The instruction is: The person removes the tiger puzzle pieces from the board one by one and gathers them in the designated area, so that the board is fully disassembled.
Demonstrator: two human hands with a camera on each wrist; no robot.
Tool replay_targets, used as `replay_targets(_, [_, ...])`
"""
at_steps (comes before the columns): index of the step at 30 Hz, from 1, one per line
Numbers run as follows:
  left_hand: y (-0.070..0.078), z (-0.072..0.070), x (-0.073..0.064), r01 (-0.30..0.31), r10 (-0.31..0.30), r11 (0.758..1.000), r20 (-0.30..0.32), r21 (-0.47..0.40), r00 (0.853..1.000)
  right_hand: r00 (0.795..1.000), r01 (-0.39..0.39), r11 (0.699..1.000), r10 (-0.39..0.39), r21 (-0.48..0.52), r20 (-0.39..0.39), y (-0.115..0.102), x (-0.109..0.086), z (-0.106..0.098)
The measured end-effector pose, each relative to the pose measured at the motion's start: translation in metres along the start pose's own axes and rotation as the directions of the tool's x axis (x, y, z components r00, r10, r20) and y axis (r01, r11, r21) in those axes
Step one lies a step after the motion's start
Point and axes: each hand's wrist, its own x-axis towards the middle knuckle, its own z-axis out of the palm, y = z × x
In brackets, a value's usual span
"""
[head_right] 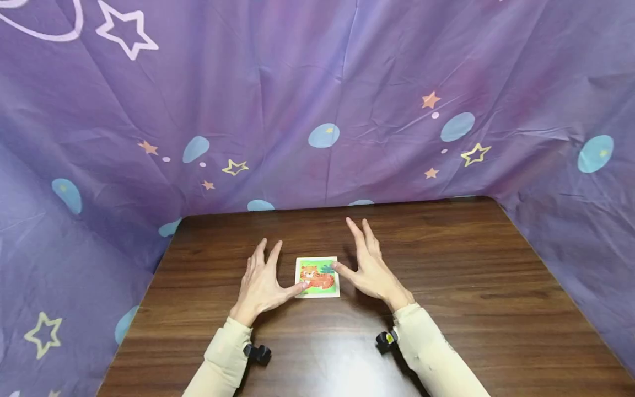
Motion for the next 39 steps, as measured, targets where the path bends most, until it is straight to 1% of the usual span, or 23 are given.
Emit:
replay_targets(3, [-0.002,0.003,0.002,-0.011,0.01,0.999,-0.008,-0.046,1.0,0.999,0.042,0.996,-0.041,0.077,-0.012,0.0,0.004,0.006])
replay_targets(6, [-0.004,0.005,0.004,-0.025,0.025,0.992,0.003,-0.122,1.0,0.998,0.065,0.986,-0.063,0.155,-0.019,-0.001,0.008,0.011])
replay_targets(10, [-0.007,0.012,0.003,-0.017,0.021,0.972,0.014,-0.235,1.0,0.998,0.054,0.963,-0.055,0.263,-0.002,-0.003,0.012,0.019])
replay_targets(13, [-0.01,0.018,0.001,-0.01,0.015,0.96,0.015,-0.281,1.0,0.998,0.057,0.946,-0.066,0.318,0.018,-0.003,0.015,0.028])
replay_targets(15, [-0.012,0.022,-0.001,-0.014,0.021,0.956,0.021,-0.291,1.0,0.997,0.058,0.939,-0.072,0.339,0.029,-0.003,0.015,0.035])
replay_targets(19, [-0.014,0.027,-0.002,-0.043,0.049,0.948,0.011,-0.314,0.999,0.996,0.064,0.929,-0.082,0.365,0.033,-0.001,0.015,0.048])
replay_targets(22, [-0.017,0.033,0.0,-0.066,0.065,0.942,-0.014,-0.329,0.998,0.996,0.063,0.932,-0.08,0.357,0.033,-0.001,0.016,0.052])
replay_targets(25, [-0.02,0.037,0.002,-0.07,0.065,0.938,-0.028,-0.339,0.998,0.997,0.06,0.934,-0.075,0.353,0.03,-0.003,0.018,0.053])
replay_targets(27, [-0.021,0.037,0.002,-0.074,0.067,0.939,-0.032,-0.337,0.997,0.997,0.059,0.934,-0.073,0.352,0.026,-0.003,0.02,0.054])
replay_targets(33, [-0.018,0.029,-0.002,-0.061,0.064,0.943,-0.003,-0.327,0.998,0.996,0.055,0.937,-0.076,0.344,0.047,-0.005,0.023,0.055])
replay_targets(37, [-0.015,0.023,-0.004,-0.083,0.085,0.948,-0.007,-0.309,0.996,0.995,0.039,0.939,-0.066,0.341,0.07,-0.004,0.022,0.057])
replay_targets(39, [-0.015,0.021,-0.005,-0.08,0.085,0.95,0.003,-0.301,0.996,0.995,0.032,0.942,-0.062,0.334,0.078,-0.003,0.022,0.058])
